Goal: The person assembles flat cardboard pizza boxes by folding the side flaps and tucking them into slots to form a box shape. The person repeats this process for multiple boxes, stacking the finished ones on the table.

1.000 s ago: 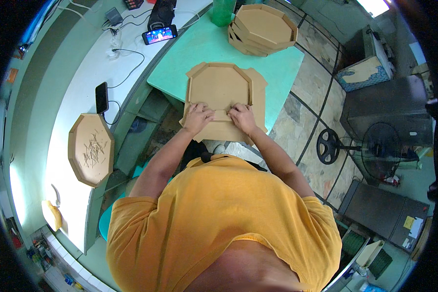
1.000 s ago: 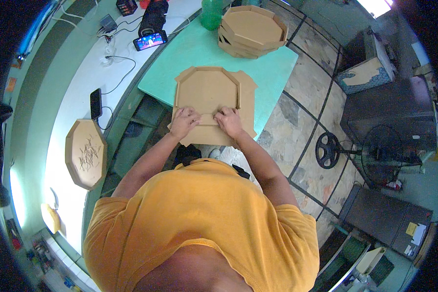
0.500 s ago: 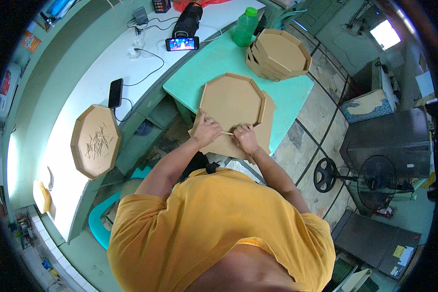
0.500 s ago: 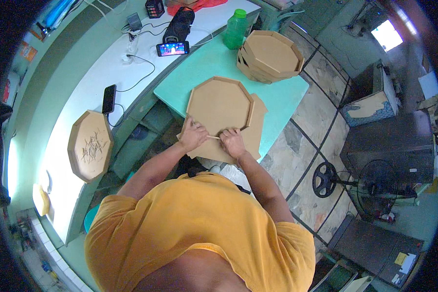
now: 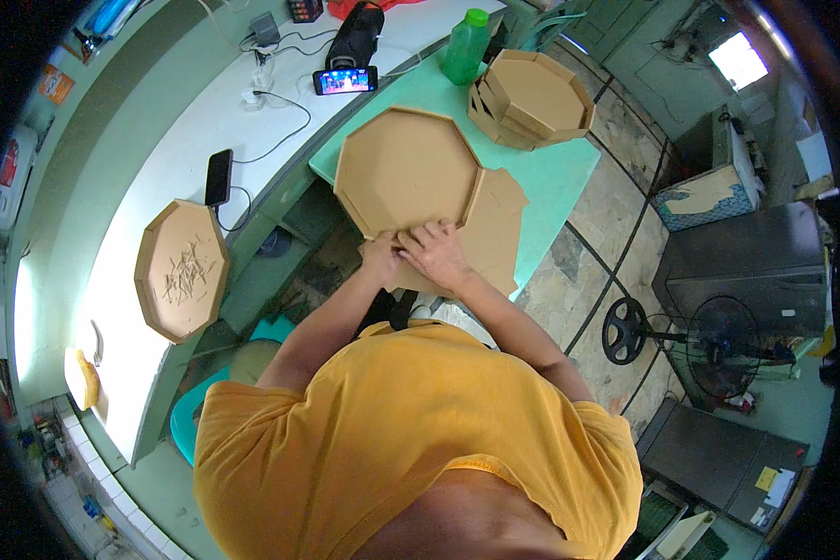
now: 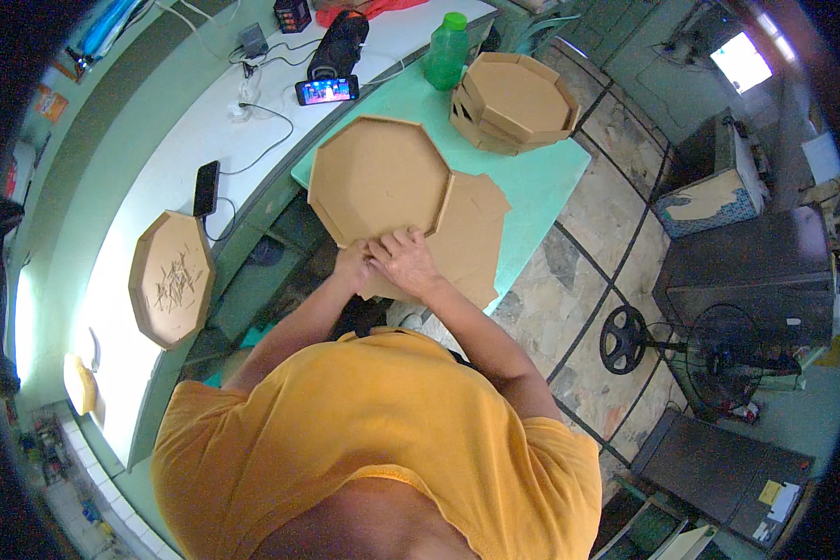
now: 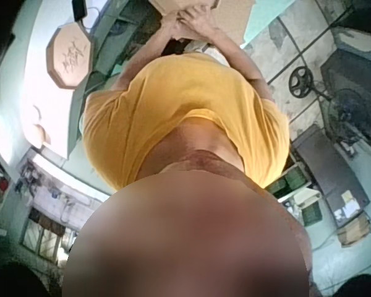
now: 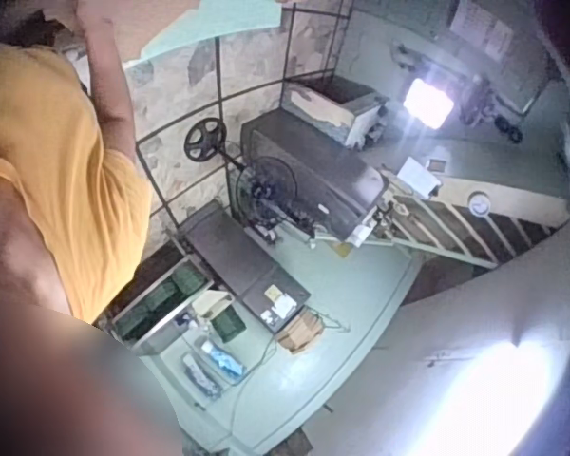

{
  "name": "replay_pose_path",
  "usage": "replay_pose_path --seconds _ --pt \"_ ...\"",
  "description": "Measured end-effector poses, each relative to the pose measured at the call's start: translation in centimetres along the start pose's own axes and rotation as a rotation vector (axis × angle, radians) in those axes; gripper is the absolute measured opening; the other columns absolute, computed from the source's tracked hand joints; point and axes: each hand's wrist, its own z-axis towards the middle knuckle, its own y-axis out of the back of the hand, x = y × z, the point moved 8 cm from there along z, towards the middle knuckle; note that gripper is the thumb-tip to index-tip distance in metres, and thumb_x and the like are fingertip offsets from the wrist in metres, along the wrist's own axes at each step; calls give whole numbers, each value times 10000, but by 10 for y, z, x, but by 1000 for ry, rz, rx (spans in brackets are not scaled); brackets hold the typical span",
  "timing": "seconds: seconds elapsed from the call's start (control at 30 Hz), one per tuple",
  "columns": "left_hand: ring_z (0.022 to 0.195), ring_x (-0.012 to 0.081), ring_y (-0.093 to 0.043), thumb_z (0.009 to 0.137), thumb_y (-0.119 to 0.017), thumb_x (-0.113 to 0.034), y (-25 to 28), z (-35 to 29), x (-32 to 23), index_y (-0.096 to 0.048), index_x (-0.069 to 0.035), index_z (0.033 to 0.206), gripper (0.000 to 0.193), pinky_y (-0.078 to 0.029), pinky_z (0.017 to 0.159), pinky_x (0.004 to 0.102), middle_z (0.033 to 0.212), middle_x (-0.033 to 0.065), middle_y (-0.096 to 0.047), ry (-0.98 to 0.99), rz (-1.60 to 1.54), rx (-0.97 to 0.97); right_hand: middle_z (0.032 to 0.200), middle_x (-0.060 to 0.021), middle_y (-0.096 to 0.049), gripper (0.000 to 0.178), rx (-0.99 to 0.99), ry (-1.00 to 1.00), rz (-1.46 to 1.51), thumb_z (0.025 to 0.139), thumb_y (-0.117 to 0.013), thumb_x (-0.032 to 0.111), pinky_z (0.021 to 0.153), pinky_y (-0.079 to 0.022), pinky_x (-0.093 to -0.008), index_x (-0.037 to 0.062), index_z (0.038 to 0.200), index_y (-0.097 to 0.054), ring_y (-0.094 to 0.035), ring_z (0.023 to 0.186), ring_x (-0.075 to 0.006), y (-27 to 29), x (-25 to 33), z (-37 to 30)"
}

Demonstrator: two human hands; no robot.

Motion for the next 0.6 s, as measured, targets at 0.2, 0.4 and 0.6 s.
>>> replay_pose_path --seconds 0.2,0.4,0.6 --pt "1042 301 -631 894 -530 -61 -10 4 -65 -427 16 1286 413 -557 892 462 1160 144 -598 -93 237 205 1323 -202 -475 709 -533 -475 199 797 -722 352 1000 -357 -484 36 1374 -459 -440 1215 -354 123 -90 -19" --pt "952 227 -652 865 -549 -37 -42 -9 -96 -495 46 1229 377 -554 795 378 1115 125 -626 -382 564 176 1077 -69 -636 535 -314 -877 1254 844 -702 148 801 -473 -271 -7 1306 -482 -592 945 -133 84 -104 -56" --pt "877 196 -656 810 -587 -32 -47 -14 -99 -589 41 1125 323 -525 718 335 1002 105 -664 -417 642 111 1101 -72 -633 425 -416 -859 1273 902 -650 120 863 -459 -269 -16 1272 -492 -589 980 -116 89 -81 -70"
